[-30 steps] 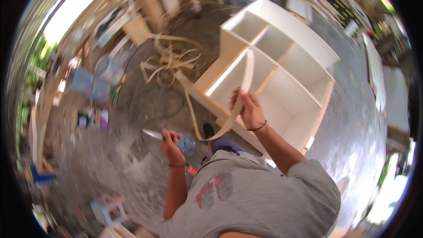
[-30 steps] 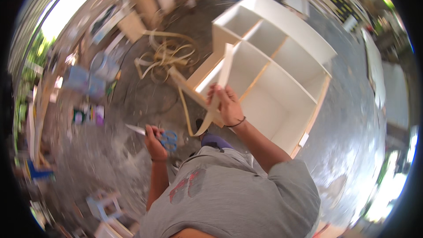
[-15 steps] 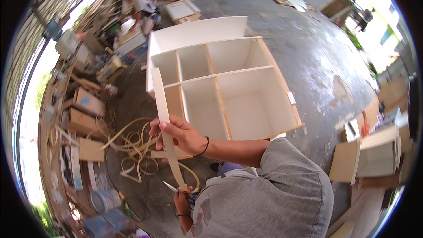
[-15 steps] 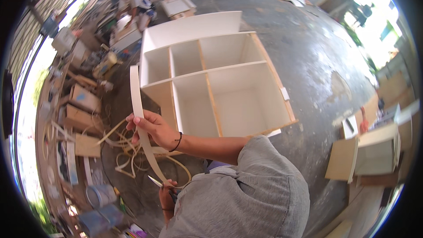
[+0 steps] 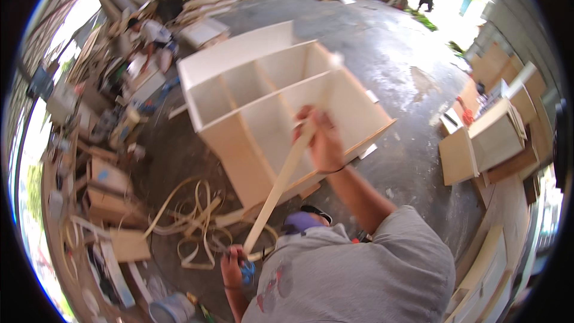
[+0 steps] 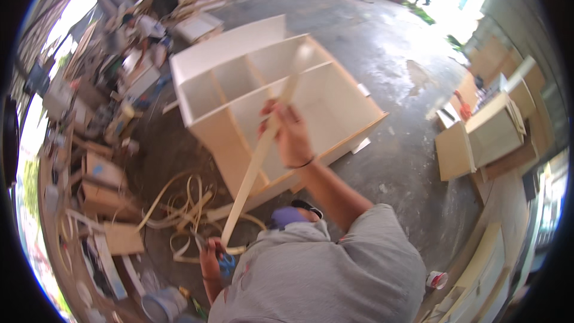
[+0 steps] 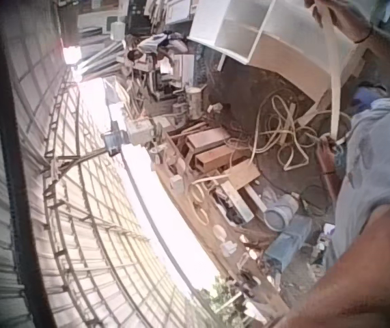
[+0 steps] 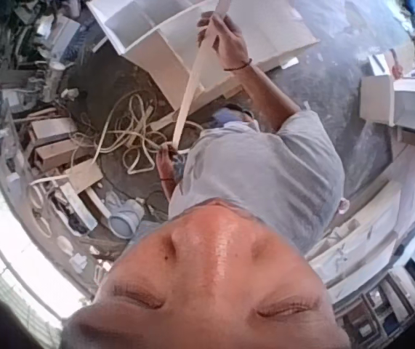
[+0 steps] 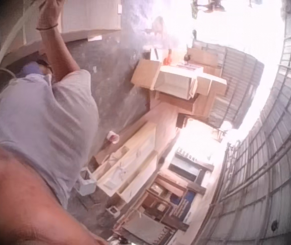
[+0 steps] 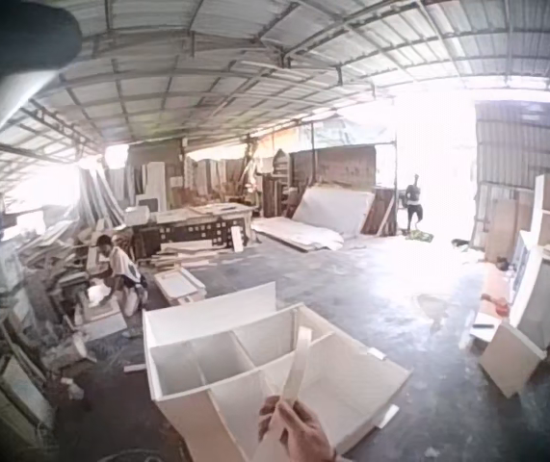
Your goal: The person applies thin wooden edge banding to the edges of a white multi-compartment cabinet. They measure and cut the banding with scissors, then press it along the edges of the cabinet compartments.
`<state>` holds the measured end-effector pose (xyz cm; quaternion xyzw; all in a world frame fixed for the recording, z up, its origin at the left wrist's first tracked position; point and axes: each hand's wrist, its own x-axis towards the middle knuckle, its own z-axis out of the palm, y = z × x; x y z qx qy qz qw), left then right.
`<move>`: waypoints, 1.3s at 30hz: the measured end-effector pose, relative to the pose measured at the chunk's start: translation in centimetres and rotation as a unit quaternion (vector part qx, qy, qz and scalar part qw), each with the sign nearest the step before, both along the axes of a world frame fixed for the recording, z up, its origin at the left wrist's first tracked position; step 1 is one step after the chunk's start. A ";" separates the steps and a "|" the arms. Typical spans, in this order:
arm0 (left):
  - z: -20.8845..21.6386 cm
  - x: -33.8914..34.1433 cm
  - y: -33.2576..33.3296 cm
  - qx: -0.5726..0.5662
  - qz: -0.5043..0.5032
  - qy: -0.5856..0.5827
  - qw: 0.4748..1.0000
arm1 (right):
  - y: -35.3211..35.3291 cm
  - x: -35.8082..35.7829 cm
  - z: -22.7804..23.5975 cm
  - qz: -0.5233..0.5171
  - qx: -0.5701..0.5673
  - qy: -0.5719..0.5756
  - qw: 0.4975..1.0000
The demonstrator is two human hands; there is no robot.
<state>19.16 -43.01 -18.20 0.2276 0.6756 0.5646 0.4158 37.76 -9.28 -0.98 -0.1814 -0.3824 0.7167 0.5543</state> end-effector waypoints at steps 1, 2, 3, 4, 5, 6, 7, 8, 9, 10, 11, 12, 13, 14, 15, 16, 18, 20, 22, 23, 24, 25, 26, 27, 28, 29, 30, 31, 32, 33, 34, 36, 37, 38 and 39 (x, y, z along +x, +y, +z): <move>2.3 -2.0 0.1 0.008 -0.020 0.029 0.999 | -0.9 -0.2 1.0 -0.034 0.000 -0.029 0.999; 3.4 -3.9 0.5 0.024 -0.023 0.036 0.999 | -1.4 0.0 2.0 -0.064 0.055 -0.050 0.995; 5.9 -5.8 1.0 0.017 -0.003 0.060 0.998 | -2.0 -0.3 2.7 -0.091 0.077 -0.039 0.992; 7.0 -7.7 1.4 0.049 0.030 0.075 0.996 | -2.6 -0.7 3.5 -0.105 0.072 -0.023 0.992; 7.8 -9.4 2.1 0.097 0.058 0.069 0.991 | -2.5 -0.7 3.7 -0.116 0.096 -0.006 0.989; 8.8 -11.0 2.3 0.122 0.066 0.082 0.987 | -2.5 -1.0 3.8 -0.095 0.112 0.013 0.989; 9.5 -12.1 2.9 0.155 0.069 0.088 0.982 | -2.3 -1.6 3.8 -0.102 0.109 0.028 0.988; 10.1 -12.6 3.4 0.138 0.059 0.077 0.986 | -2.1 -2.2 3.9 -0.121 0.104 0.028 0.987; 10.7 -12.6 4.1 0.123 0.049 0.065 0.989 | -1.3 -2.2 3.7 -0.130 0.101 0.025 0.986; 10.9 -12.6 4.8 0.108 0.038 0.053 0.992 | -0.8 -2.2 3.7 -0.128 0.108 0.027 0.986; 9.8 -13.1 5.3 0.099 0.020 0.042 0.994 | -0.5 -2.6 3.5 -0.124 0.111 0.036 0.985; 8.8 -13.0 5.9 0.081 0.005 0.022 0.996 | -0.1 -2.8 3.4 -0.146 0.104 0.024 0.984; 7.7 -13.0 6.6 0.062 -0.010 0.002 0.998 | 0.3 -3.1 3.2 -0.167 0.096 0.010 0.981; 6.6 -13.0 7.1 0.040 -0.038 -0.015 0.998 | 0.8 -3.5 2.8 -0.209 0.075 -0.008 0.975; 5.8 -12.6 7.5 0.019 -0.067 -0.035 0.997 | 1.2 -3.5 2.5 -0.235 0.061 -0.013 0.970; 5.5 -12.1 8.0 0.015 -0.092 -0.047 0.995 | 2.0 -3.3 1.8 -0.253 0.060 -0.015 0.966; 4.9 -12.2 8.0 -0.003 -0.110 -0.052 0.993 | 3.4 -3.4 0.6 -0.282 0.042 -0.022 0.958; 4.2 -13.1 8.6 -0.013 -0.083 -0.041 0.996 | 4.4 -3.1 0.5 -0.305 0.027 -0.042 0.951; 2.4 -14.8 8.6 -0.028 -0.038 -0.021 0.999 | 4.8 -2.0 1.5 -0.326 0.033 -0.065 0.943; 2.5 -15.8 8.7 -0.033 -0.004 -0.026 0.999 | 4.9 -1.5 1.7 -0.332 0.039 -0.074 0.940; 2.7 -17.0 8.9 -0.037 0.031 -0.032 0.998 | 5.1 -1.0 1.8 -0.351 0.033 -0.080 0.932; 2.8 -18.1 9.1 -0.041 0.065 -0.037 0.996 | 5.1 -0.2 1.8 -0.371 0.027 -0.086 0.924; 3.1 -19.3 9.2 -0.046 0.068 -0.020 0.996 | 5.0 1.1 1.5 -0.339 0.045 -0.064 0.938; 3.3 -20.5 9.4 -0.050 0.069 -0.004 0.996 | 5.0 2.5 1.4 -0.312 0.064 -0.046 0.947; 3.4 -21.4 9.7 -0.054 0.069 0.012 0.996 | 4.9 3.9 1.5 -0.287 0.083 -0.027 0.954; 3.4 -22.2 10.2 -0.054 0.069 0.014 0.996 | 4.3 4.5 1.8 -0.265 0.100 -0.009 0.959; 3.4 -22.9 10.6 -0.055 0.069 0.017 0.996 | 3.8 5.0 2.0 -0.269 0.108 0.004 0.957; 3.3 -23.5 11.0 -0.054 0.067 0.020 0.996 | 3.3 5.4 2.2 -0.295 0.109 -0.011 0.949; 3.0 -24.0 11.5 -0.051 0.061 0.022 0.997 | 2.8 5.8 2.4 -0.323 0.110 -0.025 0.940; 2.8 -24.4 11.9 -0.053 0.046 0.020 0.997 | 2.1 6.2 2.6 -0.351 0.112 -0.039 0.929; 2.8 -24.8 12.3 -0.056 0.031 0.018 0.998 | 1.2 6.6 2.8 -0.364 0.119 -0.059 0.922; 2.2 -25.5 13.3 -0.049 -0.006 0.018 0.999 | -0.6 6.8 3.7 -0.439 0.113 -0.090 0.887; 2.2 -25.9 13.7 -0.050 -0.021 0.016 0.998 | -1.6 6.7 4.1 -0.474 0.109 -0.104 0.867; 2.2 -26.3 14.0 -0.051 -0.035 0.013 0.998 | -2.4 7.5 4.4 -0.469 0.121 -0.108 0.868; 2.2 -26.7 14.1 -0.054 -0.049 0.010 0.997 | -3.2 7.5 4.6 -0.469 0.131 -0.107 0.867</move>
